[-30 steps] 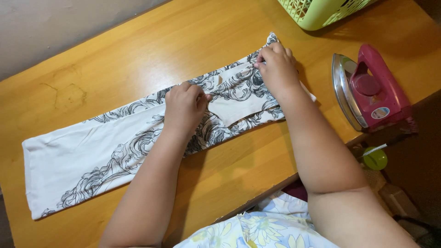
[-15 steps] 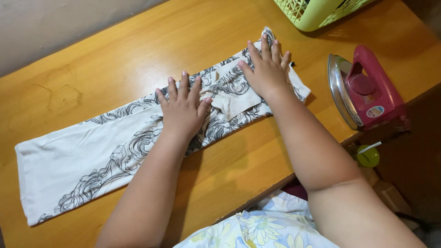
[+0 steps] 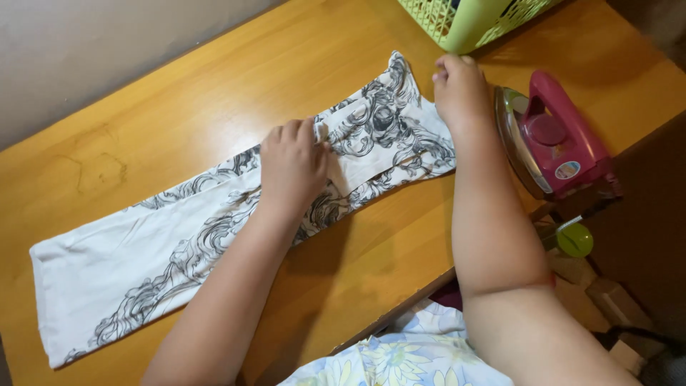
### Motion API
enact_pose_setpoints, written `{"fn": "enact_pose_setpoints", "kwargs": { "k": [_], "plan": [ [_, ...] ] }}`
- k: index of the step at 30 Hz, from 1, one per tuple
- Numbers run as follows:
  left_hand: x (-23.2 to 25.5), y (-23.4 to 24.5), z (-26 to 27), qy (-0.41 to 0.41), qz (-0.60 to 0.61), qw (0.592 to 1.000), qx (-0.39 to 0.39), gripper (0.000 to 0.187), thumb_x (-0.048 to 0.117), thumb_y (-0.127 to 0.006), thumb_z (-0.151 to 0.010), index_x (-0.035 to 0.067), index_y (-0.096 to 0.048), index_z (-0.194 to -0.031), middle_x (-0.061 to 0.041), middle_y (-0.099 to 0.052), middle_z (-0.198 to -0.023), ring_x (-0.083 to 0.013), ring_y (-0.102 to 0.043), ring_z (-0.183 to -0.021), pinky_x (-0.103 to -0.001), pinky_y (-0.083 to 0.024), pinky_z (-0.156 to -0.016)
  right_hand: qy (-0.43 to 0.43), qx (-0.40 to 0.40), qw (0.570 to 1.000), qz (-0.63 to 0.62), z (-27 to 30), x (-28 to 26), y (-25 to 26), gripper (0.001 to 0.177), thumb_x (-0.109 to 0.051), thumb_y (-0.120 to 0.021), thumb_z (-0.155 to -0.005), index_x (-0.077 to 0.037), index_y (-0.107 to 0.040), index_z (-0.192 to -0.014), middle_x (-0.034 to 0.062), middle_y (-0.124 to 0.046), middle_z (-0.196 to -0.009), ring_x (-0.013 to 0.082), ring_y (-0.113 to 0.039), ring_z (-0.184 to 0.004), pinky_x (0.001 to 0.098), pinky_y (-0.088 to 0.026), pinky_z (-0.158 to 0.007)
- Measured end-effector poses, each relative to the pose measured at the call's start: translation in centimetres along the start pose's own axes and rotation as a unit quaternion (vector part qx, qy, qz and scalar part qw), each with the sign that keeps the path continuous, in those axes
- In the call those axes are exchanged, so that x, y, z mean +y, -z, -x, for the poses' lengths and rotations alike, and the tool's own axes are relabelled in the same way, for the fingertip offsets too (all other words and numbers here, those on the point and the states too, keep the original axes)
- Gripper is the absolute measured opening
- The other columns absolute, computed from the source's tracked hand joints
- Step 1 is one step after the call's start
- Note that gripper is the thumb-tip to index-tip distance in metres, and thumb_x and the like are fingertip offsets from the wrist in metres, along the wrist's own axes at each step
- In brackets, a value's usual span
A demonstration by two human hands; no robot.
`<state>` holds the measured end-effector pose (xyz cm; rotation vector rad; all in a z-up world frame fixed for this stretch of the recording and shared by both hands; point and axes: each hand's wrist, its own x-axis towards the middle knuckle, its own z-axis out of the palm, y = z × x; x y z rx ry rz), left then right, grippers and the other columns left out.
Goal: The person irons a white patterned garment on a wooden table, then folds it into a compact rectangle. The person uses a red iron to smooth the fabric and repeatedly folds the garment while pressing the folds with the iron.
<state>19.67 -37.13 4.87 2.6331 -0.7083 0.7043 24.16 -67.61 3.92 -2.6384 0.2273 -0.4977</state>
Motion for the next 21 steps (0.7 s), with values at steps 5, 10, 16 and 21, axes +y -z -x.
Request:
{"fn": "enact_pose_setpoints", "kwargs": {
  "k": [5, 10, 16, 21],
  "plan": [
    [2.4, -8.3, -9.2, 0.046, 0.054, 0.991, -0.116, 0.019, 0.02, -0.07, -0.09, 0.01, -0.075, -0.105, -0.01, -0.068, -0.093, -0.0321, -0.071, -0.083, -0.043, -0.061, -0.068, -0.115, -0.17, 0.978, 0.037, 3.8, 2.9, 5.8, 0.018, -0.023, -0.066, -0.094, -0.016, -0.075, -0.108, 0.0063, -0.074, -0.089, 0.0275, -0.072, -0.085, 0.0432, -0.058, -0.07],
    [2.6, -20.4, -18.1, 0.088, -0.015, 0.983, -0.163, 0.022, 0.034, -0.075, -0.08, 0.015, -0.079, -0.091, -0.009, -0.066, -0.085, -0.0337, -0.07, -0.08, -0.056, -0.06, -0.06, -0.266, -0.201, 0.939, -0.089, 8.0, 1.0, 9.6, 0.026, -0.015, -0.059, -0.096, 0.006, -0.072, -0.106, 0.024, -0.073, -0.08, 0.031, -0.073, -0.062, 0.0401, -0.058, -0.047],
    [6.4, -18.9, -18.2, 0.141, 0.003, 0.973, -0.184, 0.039, 0.044, -0.083, -0.077, 0.007, -0.077, -0.089, -0.014, -0.072, -0.082, -0.036, -0.075, -0.081, -0.05, -0.062, -0.07, -0.299, -0.139, 0.934, -0.135, 11.2, 1.4, 6.7, 0.04, -0.036, -0.068, -0.093, 0.003, -0.072, -0.101, 0.0158, -0.072, -0.072, 0.0232, -0.072, -0.056, 0.0374, -0.058, -0.05],
    [6.0, -15.1, -16.8, 0.154, 0.232, 0.946, -0.168, 0.03, 0.026, -0.07, -0.085, -0.002, -0.074, -0.094, -0.027, -0.073, -0.091, -0.0472, -0.072, -0.093, -0.056, -0.058, -0.08, -0.233, -0.069, 0.97, 0.006, 11.1, 1.7, 3.9, 0.042, -0.051, -0.073, -0.088, -0.012, -0.074, -0.101, 0.0099, -0.078, -0.091, 0.0294, -0.073, -0.097, 0.0434, -0.059, -0.081]
  ]
}}
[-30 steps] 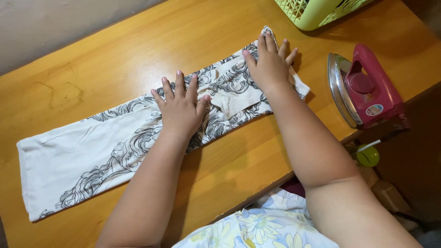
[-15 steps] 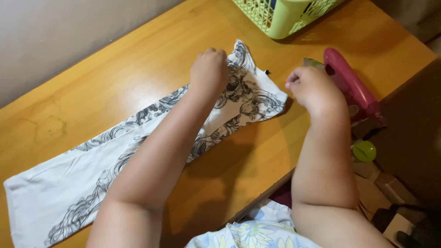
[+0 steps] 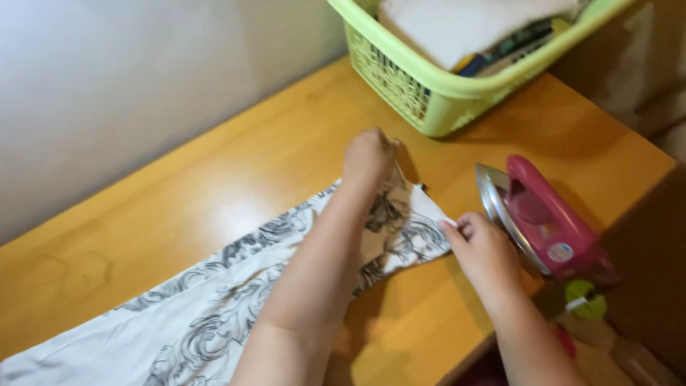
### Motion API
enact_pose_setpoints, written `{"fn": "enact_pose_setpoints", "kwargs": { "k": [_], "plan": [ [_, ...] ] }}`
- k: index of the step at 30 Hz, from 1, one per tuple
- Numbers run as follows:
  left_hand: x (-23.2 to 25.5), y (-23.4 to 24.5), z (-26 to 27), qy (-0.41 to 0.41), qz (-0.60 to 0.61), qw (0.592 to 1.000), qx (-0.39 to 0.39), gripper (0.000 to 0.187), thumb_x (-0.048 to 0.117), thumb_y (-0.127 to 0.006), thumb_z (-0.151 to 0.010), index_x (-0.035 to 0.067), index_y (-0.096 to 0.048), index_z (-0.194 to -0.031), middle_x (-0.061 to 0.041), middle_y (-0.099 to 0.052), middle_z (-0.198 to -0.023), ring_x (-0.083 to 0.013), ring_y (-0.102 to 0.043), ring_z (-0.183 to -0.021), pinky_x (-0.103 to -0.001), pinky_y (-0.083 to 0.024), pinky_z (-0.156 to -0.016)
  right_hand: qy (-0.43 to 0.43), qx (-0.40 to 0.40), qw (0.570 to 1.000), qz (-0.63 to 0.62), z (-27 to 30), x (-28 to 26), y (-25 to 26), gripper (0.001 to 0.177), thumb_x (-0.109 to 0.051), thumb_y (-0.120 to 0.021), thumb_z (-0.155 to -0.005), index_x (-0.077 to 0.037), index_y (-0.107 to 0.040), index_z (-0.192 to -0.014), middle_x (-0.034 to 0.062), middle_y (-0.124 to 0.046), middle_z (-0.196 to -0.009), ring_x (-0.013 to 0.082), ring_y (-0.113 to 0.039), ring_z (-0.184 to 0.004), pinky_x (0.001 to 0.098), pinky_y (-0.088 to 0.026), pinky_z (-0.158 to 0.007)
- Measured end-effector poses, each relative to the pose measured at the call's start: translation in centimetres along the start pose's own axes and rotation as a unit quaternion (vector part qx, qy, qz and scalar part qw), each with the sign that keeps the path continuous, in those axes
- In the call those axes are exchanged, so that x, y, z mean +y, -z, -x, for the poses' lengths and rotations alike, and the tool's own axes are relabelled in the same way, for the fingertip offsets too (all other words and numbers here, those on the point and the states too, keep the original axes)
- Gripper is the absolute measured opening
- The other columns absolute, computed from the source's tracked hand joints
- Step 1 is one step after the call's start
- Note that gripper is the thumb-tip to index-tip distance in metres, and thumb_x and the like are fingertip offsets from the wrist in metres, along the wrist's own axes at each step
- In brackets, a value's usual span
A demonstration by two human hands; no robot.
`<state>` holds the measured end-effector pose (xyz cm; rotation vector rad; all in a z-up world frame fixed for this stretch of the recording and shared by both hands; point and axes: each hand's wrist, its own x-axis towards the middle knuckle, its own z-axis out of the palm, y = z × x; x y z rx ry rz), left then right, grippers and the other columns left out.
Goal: The person irons a white patterned garment on a wooden table, then folds it into a compact rectangle. The person uses a red iron to smooth the fabric and repeatedly folds the garment while pressing the folds with the iron.
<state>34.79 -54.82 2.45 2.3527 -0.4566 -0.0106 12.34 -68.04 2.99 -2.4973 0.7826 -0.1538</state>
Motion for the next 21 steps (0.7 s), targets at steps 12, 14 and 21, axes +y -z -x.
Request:
{"fn": "enact_pose_setpoints", "kwargs": {
  "k": [12, 14, 21],
  "plan": [
    [-1.7, 1.0, -1.3, -0.018, 0.192, 0.979, -0.063, 0.023, 0.024, -0.077, -0.084, 0.006, -0.078, -0.099, -0.005, -0.076, -0.082, -0.0162, -0.068, -0.068, -0.029, -0.055, -0.066, -0.049, -0.11, 0.898, -0.424, -2.2, 2.5, -0.7, 0.021, -0.002, -0.058, -0.098, 0.005, -0.057, -0.118, 0.0153, -0.06, -0.088, 0.016, -0.049, -0.069, 0.0226, -0.031, -0.048],
    [-1.9, 1.1, -1.0, -0.03, 0.189, 0.98, -0.057, 0.024, 0.023, -0.077, -0.085, 0.007, -0.076, -0.103, -0.005, -0.076, -0.083, -0.0169, -0.068, -0.069, -0.03, -0.055, -0.066, -0.075, -0.128, 0.883, -0.446, -2.1, 1.6, 0.0, 0.032, 0.001, -0.057, -0.096, 0.005, -0.054, -0.128, 0.0164, -0.058, -0.096, 0.0145, -0.047, -0.068, 0.0206, -0.027, -0.044],
    [-3.6, -1.5, -2.0, -0.119, 0.092, 0.988, -0.026, 0.032, 0.024, -0.073, -0.085, 0.028, -0.071, -0.117, -0.007, -0.078, -0.097, -0.0313, -0.073, -0.104, -0.046, -0.057, -0.092, -0.062, -0.104, 0.887, -0.446, -2.9, 4.3, -1.7, 0.027, -0.009, -0.063, -0.095, 0.0, -0.061, -0.121, 0.0078, -0.066, -0.094, 0.0146, -0.064, -0.067, 0.0102, -0.027, -0.035]
  ]
}}
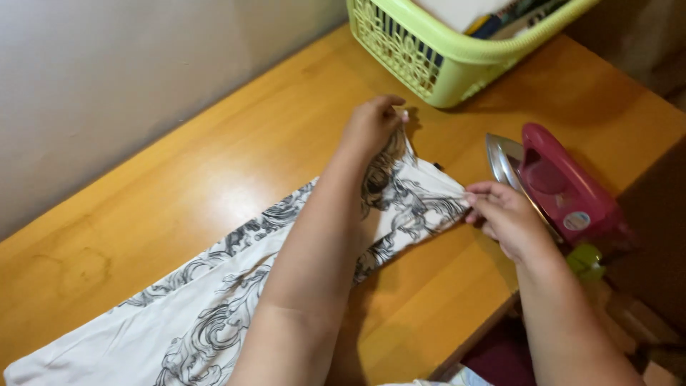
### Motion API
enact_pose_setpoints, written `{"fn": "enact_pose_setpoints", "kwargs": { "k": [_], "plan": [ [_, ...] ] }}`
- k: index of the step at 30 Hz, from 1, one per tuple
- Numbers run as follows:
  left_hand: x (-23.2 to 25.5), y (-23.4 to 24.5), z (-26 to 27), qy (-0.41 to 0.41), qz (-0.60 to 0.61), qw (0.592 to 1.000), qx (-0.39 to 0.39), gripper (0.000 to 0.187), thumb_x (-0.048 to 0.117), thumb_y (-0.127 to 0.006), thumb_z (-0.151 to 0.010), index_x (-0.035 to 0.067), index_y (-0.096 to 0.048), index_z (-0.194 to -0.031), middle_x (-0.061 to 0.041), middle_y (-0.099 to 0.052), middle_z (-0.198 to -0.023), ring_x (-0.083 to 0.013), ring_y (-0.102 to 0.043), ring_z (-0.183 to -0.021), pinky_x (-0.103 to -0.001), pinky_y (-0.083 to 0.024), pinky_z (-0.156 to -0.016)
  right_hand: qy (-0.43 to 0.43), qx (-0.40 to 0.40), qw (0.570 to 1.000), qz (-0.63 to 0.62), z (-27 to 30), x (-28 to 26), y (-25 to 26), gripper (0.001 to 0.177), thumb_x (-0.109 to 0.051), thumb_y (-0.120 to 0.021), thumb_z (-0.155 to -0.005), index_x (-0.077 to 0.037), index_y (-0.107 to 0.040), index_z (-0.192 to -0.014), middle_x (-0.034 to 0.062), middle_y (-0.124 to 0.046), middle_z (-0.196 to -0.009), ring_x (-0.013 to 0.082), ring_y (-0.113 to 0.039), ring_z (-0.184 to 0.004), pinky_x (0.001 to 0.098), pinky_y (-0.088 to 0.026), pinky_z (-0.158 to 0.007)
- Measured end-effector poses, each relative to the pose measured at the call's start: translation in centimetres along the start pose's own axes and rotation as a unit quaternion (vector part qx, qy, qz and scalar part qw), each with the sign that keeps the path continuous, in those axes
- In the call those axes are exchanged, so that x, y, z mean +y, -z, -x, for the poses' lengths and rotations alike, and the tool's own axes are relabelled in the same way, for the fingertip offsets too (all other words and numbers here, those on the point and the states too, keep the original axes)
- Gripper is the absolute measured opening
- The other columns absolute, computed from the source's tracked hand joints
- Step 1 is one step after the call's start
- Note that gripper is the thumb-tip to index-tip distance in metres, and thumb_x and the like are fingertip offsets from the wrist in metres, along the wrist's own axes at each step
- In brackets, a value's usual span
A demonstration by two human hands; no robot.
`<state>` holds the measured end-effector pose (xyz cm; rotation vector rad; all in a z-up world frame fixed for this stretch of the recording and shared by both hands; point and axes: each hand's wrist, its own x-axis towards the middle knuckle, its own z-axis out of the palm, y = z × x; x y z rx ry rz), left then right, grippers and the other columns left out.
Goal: The person irons a white patterned garment on a wooden table, then folds it into a compact rectangle. The person uses a red iron to smooth the fabric and repeatedly folds the garment while pressing the folds with the iron.
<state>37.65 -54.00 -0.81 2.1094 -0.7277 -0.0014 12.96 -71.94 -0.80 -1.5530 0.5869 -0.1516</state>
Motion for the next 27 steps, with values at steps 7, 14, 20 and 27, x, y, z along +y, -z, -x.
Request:
{"fn": "enact_pose_setpoints", "kwargs": {
  "k": [7, 14, 20, 27],
  "plan": [
    [-0.1, -0.1, -0.3, -0.032, -0.035, 0.999, -0.011, 0.02, 0.029, -0.077, -0.085, 0.026, -0.074, -0.105, -0.006, -0.075, -0.094, -0.0306, -0.073, -0.099, -0.042, -0.058, -0.088, 0.031, 0.018, 0.997, 0.063, 0.1, -0.4, -0.7, 0.028, -0.004, -0.064, -0.091, -0.004, -0.067, -0.119, 0.0105, -0.067, -0.089, 0.0168, -0.067, -0.062, 0.0167, -0.04, -0.035],
    [0.0, 0.1, -0.1, -0.012, -0.013, 1.0, 0.001, 0.028, 0.03, -0.078, -0.086, 0.024, -0.074, -0.114, -0.005, -0.075, -0.097, -0.0268, -0.074, -0.1, -0.041, -0.058, -0.089, 0.029, 0.006, 0.999, 0.028, 1.1, -1.7, -1.4, 0.032, -0.001, -0.064, -0.091, 0.001, -0.068, -0.123, 0.013, -0.063, -0.092, 0.0208, -0.068, -0.071, 0.0213, -0.049, -0.04],
    [1.4, 1.0, 0.2, -0.03, 0.007, 0.999, -0.01, 0.031, 0.022, -0.078, -0.088, 0.015, -0.073, -0.118, -0.013, -0.073, -0.103, -0.0321, -0.073, -0.103, -0.043, -0.058, -0.09, 0.049, -0.002, 0.999, 0.014, 1.0, -1.5, -0.5, 0.031, 0.0, -0.068, -0.087, 0.004, -0.067, -0.118, 0.0112, -0.058, -0.092, 0.0176, -0.063, -0.075, 0.0261, -0.055, -0.048],
    [1.3, 0.9, 0.1, -0.03, -0.006, 0.999, -0.023, 0.032, 0.026, -0.08, -0.086, 0.016, -0.073, -0.116, -0.012, -0.074, -0.104, -0.0312, -0.072, -0.104, -0.044, -0.058, -0.09, 0.035, -0.022, 0.999, 0.006, 1.0, -2.6, -0.5, 0.024, -0.008, -0.066, -0.092, 0.001, -0.063, -0.115, 0.0073, -0.056, -0.093, 0.0125, -0.055, -0.078, 0.0199, -0.047, -0.045]
  ]
}}
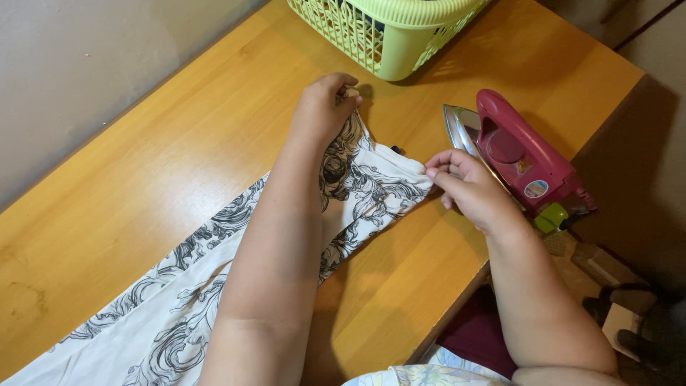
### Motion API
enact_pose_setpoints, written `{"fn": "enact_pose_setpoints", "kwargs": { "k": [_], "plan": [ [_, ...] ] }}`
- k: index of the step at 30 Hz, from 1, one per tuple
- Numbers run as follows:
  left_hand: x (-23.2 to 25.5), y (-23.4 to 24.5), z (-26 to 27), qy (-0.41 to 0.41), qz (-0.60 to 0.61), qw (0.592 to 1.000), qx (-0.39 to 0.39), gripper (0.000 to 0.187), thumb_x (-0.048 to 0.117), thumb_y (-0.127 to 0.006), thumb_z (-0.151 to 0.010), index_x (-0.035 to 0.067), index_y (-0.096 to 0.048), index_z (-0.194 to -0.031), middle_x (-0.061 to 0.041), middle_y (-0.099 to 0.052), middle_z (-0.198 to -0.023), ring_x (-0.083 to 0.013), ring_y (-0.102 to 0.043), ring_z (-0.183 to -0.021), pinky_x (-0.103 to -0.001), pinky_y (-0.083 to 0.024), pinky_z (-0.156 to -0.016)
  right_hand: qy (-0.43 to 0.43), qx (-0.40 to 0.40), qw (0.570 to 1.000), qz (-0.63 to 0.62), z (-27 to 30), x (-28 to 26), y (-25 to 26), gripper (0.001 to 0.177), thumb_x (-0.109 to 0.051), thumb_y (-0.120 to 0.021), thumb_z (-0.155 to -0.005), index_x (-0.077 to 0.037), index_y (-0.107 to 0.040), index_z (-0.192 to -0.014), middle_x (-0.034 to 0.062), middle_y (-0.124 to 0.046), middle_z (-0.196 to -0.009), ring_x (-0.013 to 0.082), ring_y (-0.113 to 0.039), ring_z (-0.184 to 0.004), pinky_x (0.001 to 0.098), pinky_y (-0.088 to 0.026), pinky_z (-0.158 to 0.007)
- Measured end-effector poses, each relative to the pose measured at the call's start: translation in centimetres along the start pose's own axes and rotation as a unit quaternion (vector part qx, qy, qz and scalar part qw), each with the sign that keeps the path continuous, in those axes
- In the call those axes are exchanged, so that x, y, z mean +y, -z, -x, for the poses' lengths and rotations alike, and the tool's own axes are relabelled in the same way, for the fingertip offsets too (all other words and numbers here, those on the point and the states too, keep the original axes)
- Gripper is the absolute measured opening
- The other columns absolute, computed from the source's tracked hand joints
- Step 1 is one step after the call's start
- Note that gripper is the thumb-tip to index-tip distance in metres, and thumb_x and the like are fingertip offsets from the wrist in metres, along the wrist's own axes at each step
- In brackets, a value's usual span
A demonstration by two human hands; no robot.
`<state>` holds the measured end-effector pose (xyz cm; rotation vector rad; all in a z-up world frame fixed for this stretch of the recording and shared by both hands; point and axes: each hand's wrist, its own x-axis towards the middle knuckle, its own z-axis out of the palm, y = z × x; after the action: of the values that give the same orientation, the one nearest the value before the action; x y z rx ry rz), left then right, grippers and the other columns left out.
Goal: The person irons a white patterned garment on a wooden table, then folds it into a compact rectangle. The person uses a red iron to smooth the fabric and repeatedly folds the garment while pressing the folds with the iron.
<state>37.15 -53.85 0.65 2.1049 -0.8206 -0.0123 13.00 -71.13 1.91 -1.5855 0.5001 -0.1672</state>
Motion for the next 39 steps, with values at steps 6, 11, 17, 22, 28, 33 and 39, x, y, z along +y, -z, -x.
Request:
{"fn": "enact_pose_setpoints", "kwargs": {
  "k": [6, 11, 17, 22, 28, 33, 39],
  "plan": [
    [0.3, 0.2, 0.2, -0.002, 0.002, 1.0, 0.01, 0.03, 0.023, -0.08, -0.087, 0.015, -0.074, -0.115, -0.012, -0.073, -0.098, -0.0319, -0.073, -0.1, -0.042, -0.059, -0.087, -0.007, -0.006, 1.0, 0.02, -0.8, 1.3, 0.7, 0.018, -0.001, -0.065, -0.091, 0.001, -0.064, -0.109, 0.0141, -0.063, -0.089, 0.0182, -0.067, -0.074, 0.0172, -0.043, -0.043],
    [1.2, 0.3, 0.3, -0.021, -0.001, 0.999, 0.041, 0.029, 0.016, -0.081, -0.08, 0.006, -0.074, -0.106, -0.009, -0.077, -0.099, -0.0244, -0.073, -0.085, -0.034, -0.057, -0.077, -0.031, -0.065, 0.997, 0.03, -1.1, 0.6, 1.9, 0.013, 0.005, -0.065, -0.088, 0.0, -0.055, -0.095, 0.0154, -0.068, -0.099, 0.0164, -0.056, -0.067, 0.0258, -0.046, -0.054],
    [1.6, 0.5, 0.3, -0.011, -0.01, 0.999, 0.035, 0.027, 0.017, -0.082, -0.08, 0.005, -0.075, -0.104, -0.009, -0.077, -0.097, -0.0233, -0.074, -0.082, -0.033, -0.058, -0.075, -0.063, -0.053, 0.987, 0.137, 0.1, -0.9, 0.7, 0.016, 0.003, -0.07, -0.087, 0.003, -0.065, -0.102, 0.0117, -0.069, -0.087, 0.015, -0.058, -0.072, 0.0241, -0.046, -0.062],
    [1.5, 0.4, 0.3, -0.009, -0.01, 0.999, 0.038, 0.026, 0.017, -0.081, -0.081, 0.006, -0.076, -0.103, -0.008, -0.077, -0.097, -0.0229, -0.074, -0.083, -0.034, -0.058, -0.077, -0.032, -0.013, 0.962, 0.27, 0.4, -1.3, 0.0, 0.013, -0.003, -0.07, -0.086, 0.001, -0.073, -0.099, 0.0054, -0.069, -0.085, 0.0124, -0.06, -0.076, 0.0243, -0.051, -0.071],
    [0.8, 0.0, 0.2, -0.032, 0.0, 0.998, 0.053, 0.027, 0.016, -0.083, -0.079, 0.005, -0.075, -0.103, -0.008, -0.077, -0.094, -0.0223, -0.073, -0.079, -0.033, -0.057, -0.073, -0.037, 0.008, 0.961, 0.273, 0.2, -1.7, 0.1, 0.017, -0.002, -0.064, -0.088, 0.001, -0.075, -0.101, 0.0036, -0.066, -0.077, 0.0107, -0.054, -0.063, 0.0229, -0.042, -0.056],
    [0.8, 0.3, -0.1, 0.027, 0.045, 0.997, 0.049, 0.025, 0.021, -0.08, -0.086, 0.008, -0.076, -0.107, -0.001, -0.074, -0.079, -0.0098, -0.065, -0.065, -0.023, -0.053, -0.058, -0.047, -0.006, 0.976, 0.213, -0.8, -0.8, 0.6, 0.017, -0.004, -0.051, -0.099, -0.001, -0.061, -0.112, 0.0112, -0.067, -0.094, 0.016, -0.061, -0.074, 0.0258, -0.045, -0.06],
    [1.9, 1.4, 0.3, -0.011, -0.007, 1.0, 0.02, 0.03, 0.026, -0.074, -0.091, 0.005, -0.074, -0.113, -0.01, -0.079, -0.1, -0.0213, -0.077, -0.084, -0.032, -0.06, -0.075, -0.026, 0.002, 0.982, 0.189, -0.6, -0.7, 0.7, 0.018, -0.005, -0.055, -0.099, -0.001, -0.065, -0.114, 0.0076, -0.066, -0.095, 0.0138, -0.055, -0.075, 0.0249, -0.046, -0.067]
  ]
}}
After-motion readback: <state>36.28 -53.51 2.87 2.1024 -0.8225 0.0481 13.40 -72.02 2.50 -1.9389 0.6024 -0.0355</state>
